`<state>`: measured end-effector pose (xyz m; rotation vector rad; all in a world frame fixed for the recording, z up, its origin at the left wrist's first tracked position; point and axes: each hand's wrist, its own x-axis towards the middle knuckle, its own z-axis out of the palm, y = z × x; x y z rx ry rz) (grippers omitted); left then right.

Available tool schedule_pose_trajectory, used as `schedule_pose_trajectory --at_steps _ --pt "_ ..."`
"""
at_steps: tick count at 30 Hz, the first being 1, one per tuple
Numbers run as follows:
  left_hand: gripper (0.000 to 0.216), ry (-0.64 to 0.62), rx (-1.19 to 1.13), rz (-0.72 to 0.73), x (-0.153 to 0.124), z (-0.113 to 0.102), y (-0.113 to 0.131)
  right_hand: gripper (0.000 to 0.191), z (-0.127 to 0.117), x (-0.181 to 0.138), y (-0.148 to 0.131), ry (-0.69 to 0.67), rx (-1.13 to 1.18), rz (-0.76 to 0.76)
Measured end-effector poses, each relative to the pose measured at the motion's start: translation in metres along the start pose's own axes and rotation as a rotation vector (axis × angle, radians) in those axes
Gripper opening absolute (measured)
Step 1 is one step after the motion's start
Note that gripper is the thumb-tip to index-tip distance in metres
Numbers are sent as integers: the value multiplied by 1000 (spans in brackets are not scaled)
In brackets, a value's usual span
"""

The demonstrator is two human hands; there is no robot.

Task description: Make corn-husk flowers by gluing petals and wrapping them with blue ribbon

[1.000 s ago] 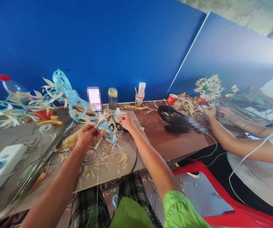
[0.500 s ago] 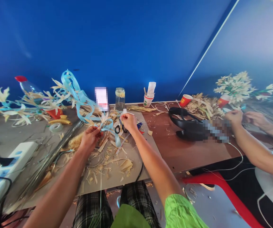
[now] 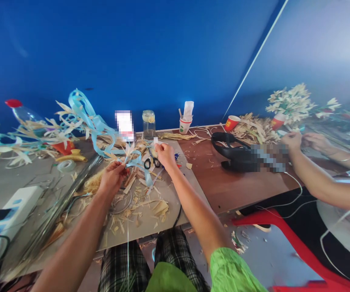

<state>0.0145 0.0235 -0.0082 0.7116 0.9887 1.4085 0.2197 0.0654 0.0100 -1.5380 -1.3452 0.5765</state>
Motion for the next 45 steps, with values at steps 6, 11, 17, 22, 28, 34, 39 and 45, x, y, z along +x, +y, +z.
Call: schedule_pose_trajectory --at_steps 6,11,17,22,28,34,39,45 --pt "34 7 -17 -9 0 0 -1 24 5 10 -2 11 -218 -139" --pt "31 30 0 -10 -1 -1 -1 24 20 27 -13 -113 -664 -382" --pt "33 38 6 -11 -2 0 0 23 43 40 -6 -237 -969 -563" --pt "33 48 24 -47 -3 0 1 27 46 46 0 -241 -961 -533" --pt "32 56 20 -18 -4 1 0 24 45 52 5 -254 -939 -524" --pt "33 73 40 -29 -4 0 1 23 47 50 5 -158 -852 -447" --pt "33 80 27 -45 -2 -1 -1 15 27 61 6 -14 -239 -158" --pt "32 46 15 -26 -1 1 -3 30 -4 42 -8 -96 322 86"
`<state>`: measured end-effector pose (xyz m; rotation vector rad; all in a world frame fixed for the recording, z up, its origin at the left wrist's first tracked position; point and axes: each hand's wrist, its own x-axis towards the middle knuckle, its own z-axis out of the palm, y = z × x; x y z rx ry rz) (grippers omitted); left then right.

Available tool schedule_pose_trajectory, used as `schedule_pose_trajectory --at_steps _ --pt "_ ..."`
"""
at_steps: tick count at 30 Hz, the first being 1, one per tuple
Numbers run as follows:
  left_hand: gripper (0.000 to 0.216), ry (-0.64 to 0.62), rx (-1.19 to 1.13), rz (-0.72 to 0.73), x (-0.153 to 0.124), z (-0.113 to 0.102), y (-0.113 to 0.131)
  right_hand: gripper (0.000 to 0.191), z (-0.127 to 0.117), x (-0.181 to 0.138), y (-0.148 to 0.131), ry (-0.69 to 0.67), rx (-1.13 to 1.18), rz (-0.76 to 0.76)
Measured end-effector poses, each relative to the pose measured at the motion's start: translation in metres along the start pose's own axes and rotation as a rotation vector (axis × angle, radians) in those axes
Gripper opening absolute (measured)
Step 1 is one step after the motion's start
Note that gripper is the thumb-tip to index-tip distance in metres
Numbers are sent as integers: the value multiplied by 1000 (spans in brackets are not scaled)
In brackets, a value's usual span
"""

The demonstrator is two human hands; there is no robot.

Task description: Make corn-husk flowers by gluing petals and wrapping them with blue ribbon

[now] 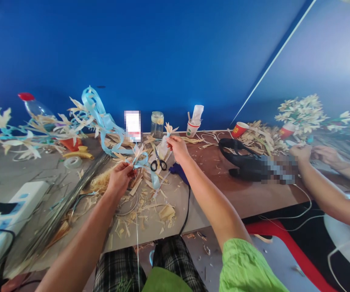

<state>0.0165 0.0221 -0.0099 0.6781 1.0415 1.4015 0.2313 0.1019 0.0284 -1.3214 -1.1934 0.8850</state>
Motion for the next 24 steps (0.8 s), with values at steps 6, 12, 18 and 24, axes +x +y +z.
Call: schedule_pose_trajectory --at_steps 6,12,18,24 --pt "30 -31 43 13 -4 4 0 27 15 -78 -28 -170 382 23" --pt "28 -47 70 37 -6 4 0 20 36 -110 -22 -162 310 -55" --pt "31 -35 80 20 -5 4 1 22 28 -87 5 -51 150 -72" --pt "32 -27 52 -28 -4 5 2 24 6 -58 22 114 88 -3"
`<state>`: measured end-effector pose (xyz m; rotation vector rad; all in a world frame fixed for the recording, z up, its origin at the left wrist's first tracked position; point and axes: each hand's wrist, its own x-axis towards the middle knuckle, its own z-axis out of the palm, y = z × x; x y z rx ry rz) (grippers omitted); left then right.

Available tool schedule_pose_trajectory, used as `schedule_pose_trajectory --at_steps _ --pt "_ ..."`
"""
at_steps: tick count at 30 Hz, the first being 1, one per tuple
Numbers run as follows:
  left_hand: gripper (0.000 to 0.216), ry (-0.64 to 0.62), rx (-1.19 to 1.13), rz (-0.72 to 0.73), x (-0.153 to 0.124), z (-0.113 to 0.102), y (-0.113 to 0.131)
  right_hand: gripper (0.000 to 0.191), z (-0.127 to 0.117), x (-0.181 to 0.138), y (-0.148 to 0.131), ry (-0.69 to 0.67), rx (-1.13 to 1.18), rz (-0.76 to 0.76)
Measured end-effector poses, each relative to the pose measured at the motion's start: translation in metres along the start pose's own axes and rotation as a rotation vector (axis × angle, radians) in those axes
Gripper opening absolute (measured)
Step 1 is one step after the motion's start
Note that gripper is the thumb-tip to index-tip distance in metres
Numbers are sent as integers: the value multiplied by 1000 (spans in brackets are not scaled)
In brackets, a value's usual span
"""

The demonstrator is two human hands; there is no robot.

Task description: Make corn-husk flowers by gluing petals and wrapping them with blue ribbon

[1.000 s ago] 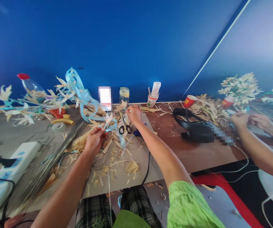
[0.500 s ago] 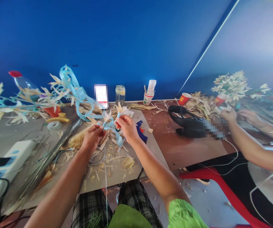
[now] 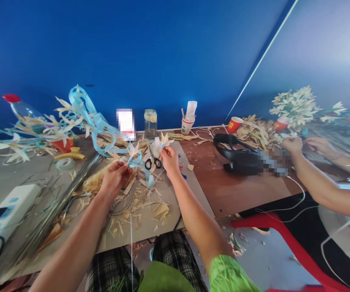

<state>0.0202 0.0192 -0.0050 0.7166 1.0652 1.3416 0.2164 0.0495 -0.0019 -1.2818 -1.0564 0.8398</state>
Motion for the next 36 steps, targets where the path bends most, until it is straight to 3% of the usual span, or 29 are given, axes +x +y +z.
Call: schedule_pose_trajectory --at_steps 6,11,15,20,25,36 --pt "33 0 10 12 1 -2 -1 22 -2 0 1 23 -56 -50" --pt "34 12 -5 44 3 -2 -2 20 7 5 -17 10 -232 -194" --pt "33 6 -20 52 4 -3 -2 19 27 30 -28 -23 -489 -306" --pt "35 8 -18 51 4 -6 -2 23 40 65 -22 -165 -929 -357" --pt "33 26 0 40 5 -7 -4 27 24 85 -15 -198 -1177 -333" --pt "35 19 -5 22 1 -6 0 24 -13 98 16 -117 -1072 -102"
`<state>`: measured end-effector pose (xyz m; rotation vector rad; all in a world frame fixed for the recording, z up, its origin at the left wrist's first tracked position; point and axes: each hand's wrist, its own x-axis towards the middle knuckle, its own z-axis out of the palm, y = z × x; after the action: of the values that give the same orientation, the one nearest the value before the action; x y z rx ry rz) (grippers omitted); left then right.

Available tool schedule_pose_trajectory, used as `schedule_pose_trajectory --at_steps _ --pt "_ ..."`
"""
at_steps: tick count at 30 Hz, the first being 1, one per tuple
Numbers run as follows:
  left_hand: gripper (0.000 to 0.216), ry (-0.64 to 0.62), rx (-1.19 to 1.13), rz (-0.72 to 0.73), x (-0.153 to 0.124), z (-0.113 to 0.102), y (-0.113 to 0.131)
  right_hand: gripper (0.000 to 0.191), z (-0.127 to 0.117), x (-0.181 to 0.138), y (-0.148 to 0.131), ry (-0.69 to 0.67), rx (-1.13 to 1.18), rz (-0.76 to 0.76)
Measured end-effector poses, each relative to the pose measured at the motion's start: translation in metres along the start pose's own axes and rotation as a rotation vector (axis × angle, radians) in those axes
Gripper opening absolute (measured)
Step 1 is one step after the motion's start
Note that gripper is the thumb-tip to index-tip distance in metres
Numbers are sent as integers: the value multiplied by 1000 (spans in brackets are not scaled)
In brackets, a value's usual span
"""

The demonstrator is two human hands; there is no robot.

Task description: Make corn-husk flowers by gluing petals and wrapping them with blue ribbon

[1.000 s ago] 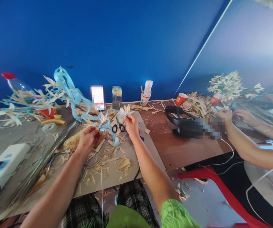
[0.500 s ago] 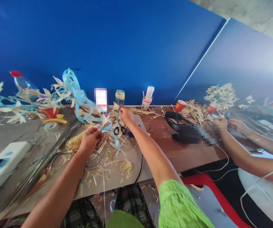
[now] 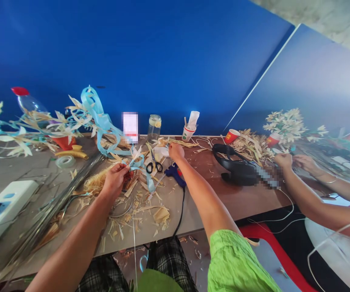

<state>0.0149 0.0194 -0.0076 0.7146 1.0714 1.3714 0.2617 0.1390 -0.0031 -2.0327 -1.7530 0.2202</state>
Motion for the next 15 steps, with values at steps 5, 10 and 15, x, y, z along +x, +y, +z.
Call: schedule_pose_trajectory --at_steps 5,10,15 --pt "35 0 -4 -2 0 0 -1 20 2 -3 12 -1 148 86" --pt "35 -31 -7 -2 1 -1 -2 16 -15 -6 12 22 326 183" --pt "34 -25 -30 27 3 0 -3 28 -38 -43 -6 95 529 176"
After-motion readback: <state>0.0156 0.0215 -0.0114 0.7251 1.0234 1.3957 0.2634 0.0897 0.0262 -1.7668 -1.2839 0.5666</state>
